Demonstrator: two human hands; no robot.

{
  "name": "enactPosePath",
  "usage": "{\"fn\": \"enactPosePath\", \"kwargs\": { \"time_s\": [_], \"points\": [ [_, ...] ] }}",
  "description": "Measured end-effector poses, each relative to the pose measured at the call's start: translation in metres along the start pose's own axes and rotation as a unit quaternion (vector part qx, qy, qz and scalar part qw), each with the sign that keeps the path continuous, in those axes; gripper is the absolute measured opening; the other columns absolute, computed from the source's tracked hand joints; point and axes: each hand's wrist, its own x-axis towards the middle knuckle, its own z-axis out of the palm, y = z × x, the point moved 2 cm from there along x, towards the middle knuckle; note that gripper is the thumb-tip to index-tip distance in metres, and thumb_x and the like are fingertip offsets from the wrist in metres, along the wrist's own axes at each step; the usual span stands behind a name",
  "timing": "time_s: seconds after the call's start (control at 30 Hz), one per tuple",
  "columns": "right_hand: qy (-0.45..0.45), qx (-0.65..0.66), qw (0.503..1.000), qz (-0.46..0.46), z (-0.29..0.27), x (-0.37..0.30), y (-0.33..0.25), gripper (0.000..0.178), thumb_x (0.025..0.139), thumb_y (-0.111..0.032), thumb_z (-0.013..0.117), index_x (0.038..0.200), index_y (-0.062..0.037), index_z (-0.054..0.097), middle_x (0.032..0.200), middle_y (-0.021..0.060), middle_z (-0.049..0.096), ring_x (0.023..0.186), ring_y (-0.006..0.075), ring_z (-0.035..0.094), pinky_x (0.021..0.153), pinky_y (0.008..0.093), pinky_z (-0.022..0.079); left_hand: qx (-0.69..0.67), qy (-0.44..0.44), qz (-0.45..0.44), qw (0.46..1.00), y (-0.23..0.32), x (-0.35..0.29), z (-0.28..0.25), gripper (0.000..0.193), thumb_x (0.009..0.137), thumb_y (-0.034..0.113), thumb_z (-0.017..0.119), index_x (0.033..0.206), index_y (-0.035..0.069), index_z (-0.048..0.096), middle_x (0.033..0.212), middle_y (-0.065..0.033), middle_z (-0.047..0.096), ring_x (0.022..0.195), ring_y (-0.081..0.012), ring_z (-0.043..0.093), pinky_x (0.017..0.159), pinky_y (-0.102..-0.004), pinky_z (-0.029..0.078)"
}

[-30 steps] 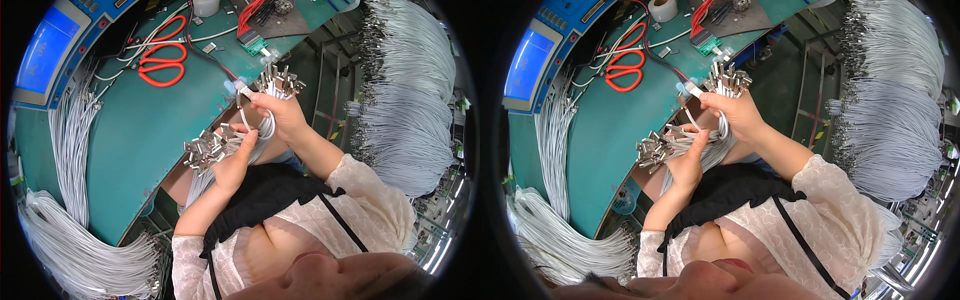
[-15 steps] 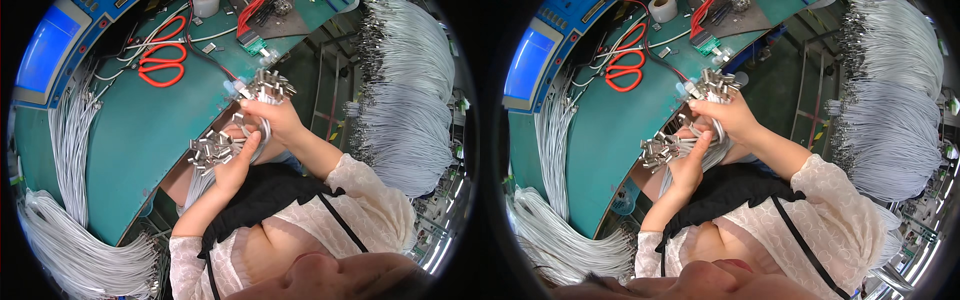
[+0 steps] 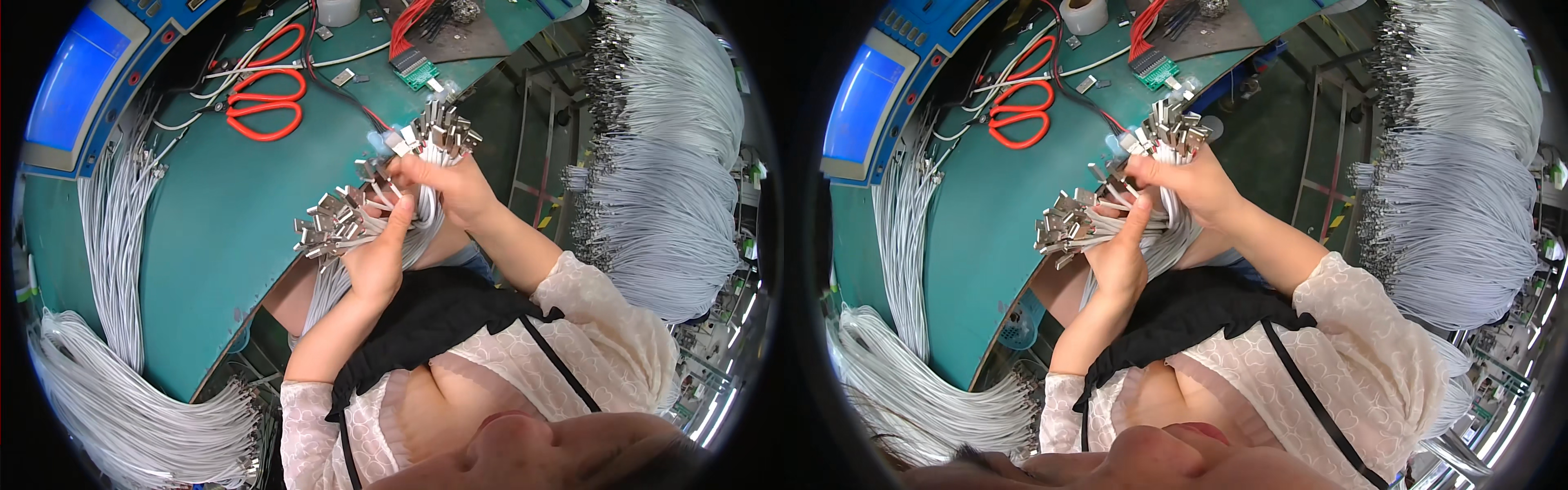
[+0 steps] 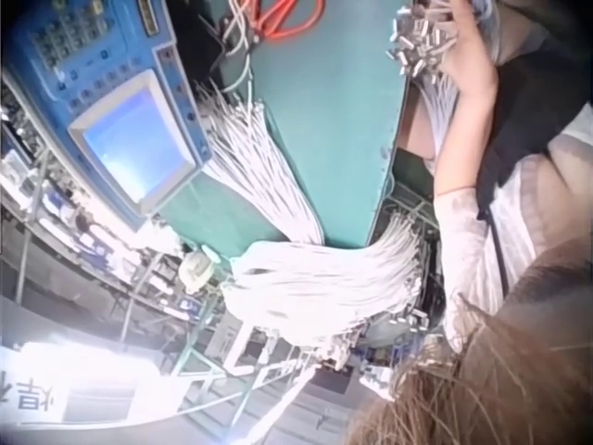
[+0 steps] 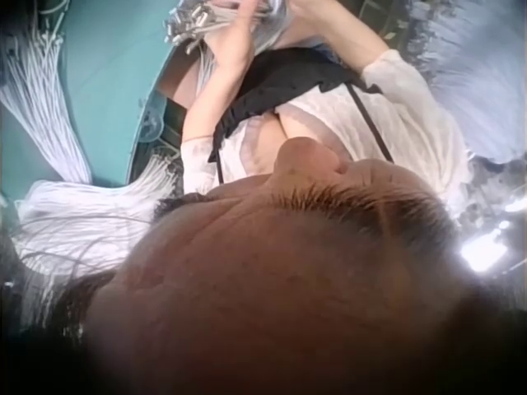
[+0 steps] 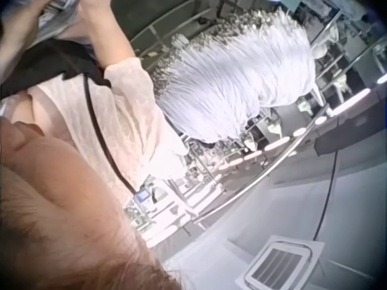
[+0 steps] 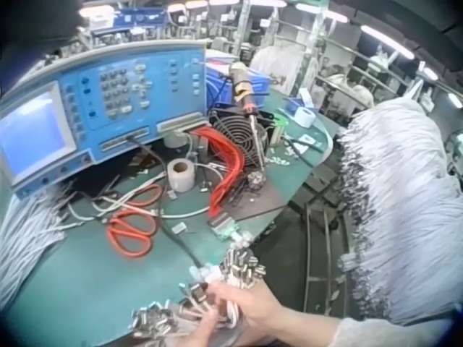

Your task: The person organizes bundles of white wires by hand, attaching them to metal connectors at a workbench.

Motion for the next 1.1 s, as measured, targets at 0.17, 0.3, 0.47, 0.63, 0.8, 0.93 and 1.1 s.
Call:
{"fn": "enactPosePath", "kwargs": {
  "time_s": [0.17,0.3,0.47,0.63,0.8,0.93,1.1],
  "points": [
    [-0.027,-0.055,0.998,-0.001,0.005,-0.001,-0.001,0.013,0.074,-0.005,0.064,0.085,-0.0038,0.057,0.074,0.0017,0.058,0.064,0.0086,0.055,0.057,0.0218,0.045,-0.057,0.004,-0.032,0.998,0.007,0.008,0.011,0.02,0.075,0.001,0.065,0.093,0.002,0.056,0.088,-0.0033,0.058,0.079,-0.0105,0.054,0.071,-0.0241,0.044],
    [0.022,-0.03,0.999,-0.002,0.0,-0.011,0.006,0.012,0.073,-0.005,0.065,0.083,-0.0037,0.056,0.075,0.001,0.058,0.066,0.0079,0.054,0.057,0.0218,0.044,-0.015,-0.022,-0.03,0.999,-0.005,0.003,0.0,0.02,0.074,0.0,0.065,0.091,0.003,0.054,0.088,-0.0035,0.057,0.078,-0.0105,0.054,0.07,-0.0235,0.043],
    [0.015,0.023,1.0,0.015,-0.008,-0.011,0.003,0.011,0.074,-0.005,0.064,0.083,-0.004,0.057,0.074,0.0011,0.058,0.065,0.0074,0.053,0.056,0.0208,0.042,-0.005,-0.054,0.036,0.998,-0.013,-0.006,-0.009,0.019,0.074,0.002,0.066,0.087,0.004,0.052,0.085,-0.0037,0.056,0.078,-0.0102,0.053,0.069,-0.0228,0.043],
    [0.062,0.011,0.997,-0.04,-0.007,0.003,0.01,0.012,0.077,-0.004,0.059,0.088,-0.0046,0.057,0.074,0.0009,0.058,0.063,0.0079,0.054,0.057,0.021,0.044,-0.042,-0.013,-0.018,0.999,-0.009,0.001,-0.006,0.015,0.076,0.003,0.065,0.084,0.004,0.052,0.082,-0.0041,0.056,0.077,-0.0102,0.053,0.068,-0.0224,0.042],
    [0.054,0.05,0.997,-0.002,-0.004,0.001,0.004,0.011,0.076,-0.005,0.06,0.086,-0.0038,0.056,0.073,0.0022,0.058,0.061,0.0087,0.054,0.054,0.021,0.044,-0.029,-0.004,-0.064,0.997,-0.002,0.0,-0.006,0.011,0.076,0.006,0.065,0.078,0.004,0.054,0.077,-0.0029,0.057,0.072,-0.0098,0.053,0.067,-0.0223,0.042],
    [0.026,0.08,0.995,0.057,0.0,0.0,0.003,0.012,0.076,-0.005,0.061,0.086,-0.0031,0.056,0.073,0.0029,0.058,0.061,0.0088,0.055,0.053,0.0213,0.044,-0.009,-0.047,-0.064,0.997,-0.008,-0.001,-0.007,0.015,0.075,0.001,0.063,0.079,0.002,0.048,0.083,-0.0085,0.056,0.074,-0.0166,0.057,0.073,-0.0275,0.044],
    [-0.003,-0.006,0.999,0.054,-0.001,-0.006,0.004,0.013,0.077,-0.004,0.057,0.09,-0.0019,0.056,0.075,0.0041,0.058,0.065,0.0097,0.056,0.057,0.023,0.046,0.019,-0.069,-0.053,0.996,-0.011,0.0,-0.011,0.009,0.077,0.007,0.064,0.077,0.003,0.056,0.078,-0.0032,0.057,0.073,-0.0105,0.053,0.069,-0.0239,0.042]
  ]
}}
